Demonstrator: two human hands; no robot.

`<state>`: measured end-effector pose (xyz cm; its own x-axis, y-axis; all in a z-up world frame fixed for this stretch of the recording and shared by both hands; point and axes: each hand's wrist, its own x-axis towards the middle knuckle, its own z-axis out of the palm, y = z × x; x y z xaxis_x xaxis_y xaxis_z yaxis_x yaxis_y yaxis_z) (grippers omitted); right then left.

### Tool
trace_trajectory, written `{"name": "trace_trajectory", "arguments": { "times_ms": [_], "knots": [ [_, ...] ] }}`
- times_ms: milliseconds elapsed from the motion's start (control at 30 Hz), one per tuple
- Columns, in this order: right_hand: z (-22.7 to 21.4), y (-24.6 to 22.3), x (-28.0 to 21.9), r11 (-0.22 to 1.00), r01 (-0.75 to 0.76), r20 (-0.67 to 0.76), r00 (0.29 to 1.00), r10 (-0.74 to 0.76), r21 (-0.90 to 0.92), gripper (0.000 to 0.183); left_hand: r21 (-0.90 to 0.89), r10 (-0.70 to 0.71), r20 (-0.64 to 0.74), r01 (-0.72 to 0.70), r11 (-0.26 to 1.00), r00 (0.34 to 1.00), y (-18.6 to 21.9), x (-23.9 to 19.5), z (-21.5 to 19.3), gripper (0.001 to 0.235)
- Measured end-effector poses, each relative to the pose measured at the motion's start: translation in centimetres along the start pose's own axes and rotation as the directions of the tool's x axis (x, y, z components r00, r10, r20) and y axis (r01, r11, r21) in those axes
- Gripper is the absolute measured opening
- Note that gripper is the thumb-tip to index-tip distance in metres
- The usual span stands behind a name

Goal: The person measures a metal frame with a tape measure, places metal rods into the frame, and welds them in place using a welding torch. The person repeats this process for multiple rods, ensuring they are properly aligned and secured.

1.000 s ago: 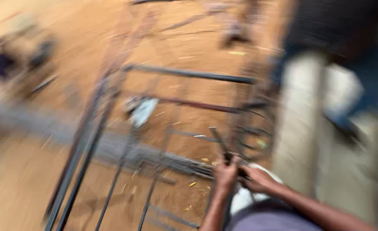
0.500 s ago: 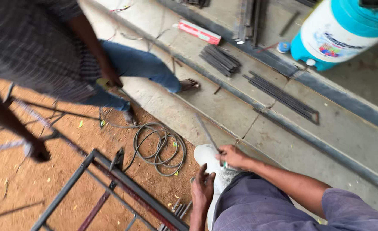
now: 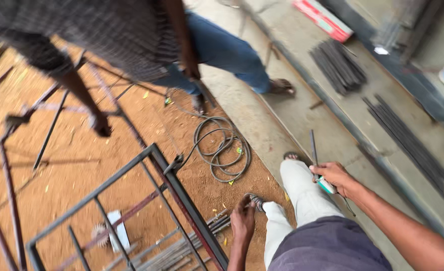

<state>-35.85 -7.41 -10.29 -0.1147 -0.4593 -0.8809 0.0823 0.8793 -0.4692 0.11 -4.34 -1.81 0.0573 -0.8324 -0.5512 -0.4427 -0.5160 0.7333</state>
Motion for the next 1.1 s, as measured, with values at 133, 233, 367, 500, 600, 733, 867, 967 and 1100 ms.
{"name": "trace_trajectory", "arguments": {
  "times_ms": [133, 233, 367, 500, 600, 733, 867, 967, 1100],
  "knots": [
    [4.0, -6.2, -1.1, 0.978, 0.084, 0.136, 0.989, -0.059, -0.191, 0.034, -0.252, -0.045, -0.116, 0.014, 0.968, 0.992, 1.6, 1.2, 0.4, 0.049],
    [6.7, -9.7, -1.9, 0.971, 0.1, 0.23, 0.972, -0.049, -0.216, 0.034, -0.199, -0.148, -0.092, 0.127, 0.972, 0.985, 4.4, 1.7, -0.5, 0.05],
    [8.4, -11.6, -3.3, 0.965, 0.148, 0.328, 0.942, -0.07, -0.219, 0.037, -0.187, -0.018, -0.14, -0.009, 0.982, 0.99, 8.3, 2.9, -2.6, 0.054],
    [8.7, -10.9, -5.8, 0.944, 0.157, 0.319, 0.946, -0.06, -0.289, 0.035, -0.256, 0.002, -0.158, -0.043, 0.966, 0.987, 13.0, 7.3, -4.6, 0.074],
    [7.7, -10.3, -8.7, 0.897, 0.167, 0.288, 0.957, -0.047, -0.409, 0.038, -0.305, 0.034, -0.184, -0.09, 0.948, 0.982, 15.5, 12.4, -5.3, 0.084],
    [7.6, -10.3, -11.0, 0.824, 0.182, 0.258, 0.965, -0.045, -0.537, 0.04, -0.205, 0.247, -0.297, -0.315, 0.927, 0.922, 15.8, 16.8, -5.8, 0.077],
    [7.7, -10.0, -11.2, 0.81, 0.257, 0.289, 0.95, -0.114, -0.526, 0.039, -0.528, 0.113, -0.146, -0.174, 0.831, 0.983, 15.6, 15.3, -6.3, 0.06],
    [8.9, -10.4, -10.6, 0.771, 0.372, 0.386, 0.905, -0.178, -0.516, 0.042, -0.62, 0.102, -0.038, -0.104, 0.778, 0.994, 12.5, 10.8, -8.1, 0.042],
    [11.7, -11.4, -11.5, 0.69, 0.441, 0.412, 0.883, -0.222, -0.574, 0.036, -0.747, -0.024, 0.033, 0.041, 0.663, 0.999, 6.4, 0.9, -10.0, 0.039]
  ]
}}
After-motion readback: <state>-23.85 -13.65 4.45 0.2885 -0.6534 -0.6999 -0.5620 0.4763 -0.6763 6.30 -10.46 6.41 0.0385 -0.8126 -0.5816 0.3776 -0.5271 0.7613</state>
